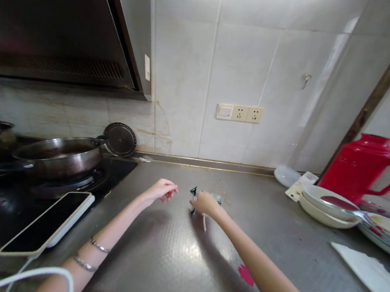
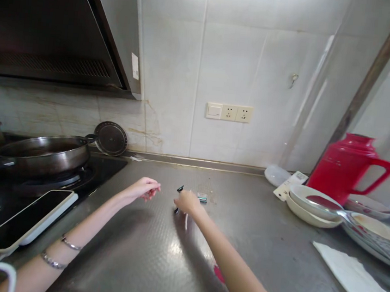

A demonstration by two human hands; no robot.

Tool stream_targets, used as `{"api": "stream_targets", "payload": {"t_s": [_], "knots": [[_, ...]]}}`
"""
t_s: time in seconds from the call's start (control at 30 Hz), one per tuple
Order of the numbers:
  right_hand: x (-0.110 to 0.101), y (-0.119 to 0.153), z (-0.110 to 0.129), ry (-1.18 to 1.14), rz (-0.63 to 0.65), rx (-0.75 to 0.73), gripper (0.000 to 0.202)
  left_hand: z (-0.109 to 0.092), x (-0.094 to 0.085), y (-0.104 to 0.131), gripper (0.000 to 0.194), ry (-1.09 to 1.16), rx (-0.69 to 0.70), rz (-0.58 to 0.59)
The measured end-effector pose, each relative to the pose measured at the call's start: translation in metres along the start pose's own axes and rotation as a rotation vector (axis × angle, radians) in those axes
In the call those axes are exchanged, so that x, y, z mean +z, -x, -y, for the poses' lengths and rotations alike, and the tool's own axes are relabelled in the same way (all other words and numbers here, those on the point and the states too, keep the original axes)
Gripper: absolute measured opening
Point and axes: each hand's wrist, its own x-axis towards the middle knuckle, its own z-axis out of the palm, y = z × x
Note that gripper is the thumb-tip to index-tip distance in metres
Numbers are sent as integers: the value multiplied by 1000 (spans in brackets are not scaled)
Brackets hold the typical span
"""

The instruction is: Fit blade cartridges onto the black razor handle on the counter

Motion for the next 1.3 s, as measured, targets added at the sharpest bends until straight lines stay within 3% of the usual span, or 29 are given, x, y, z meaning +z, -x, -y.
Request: {"api": "stream_targets", "payload": {"t_s": [0.5, 0.77, 0.9, 1.1, 1.3], "knots": [[10, -13, 4, 3, 59, 36, 26, 7, 6, 24, 31, 2, 17, 27], [-2, -6, -1, -20, -67, 7, 30, 13, 14, 25, 36, 40, -21, 74], [-18, 11, -35, -32, -135, 24, 34, 19, 25, 20, 39, -46, -34, 78], [-31, 45, -116, -10, -173, 122, 36, 22, 64, 6, 35, -242, 27, 49], [-33, 66, -180, 26, -153, 207, 33, 20, 98, -8, 22, -555, 228, -133]]}}
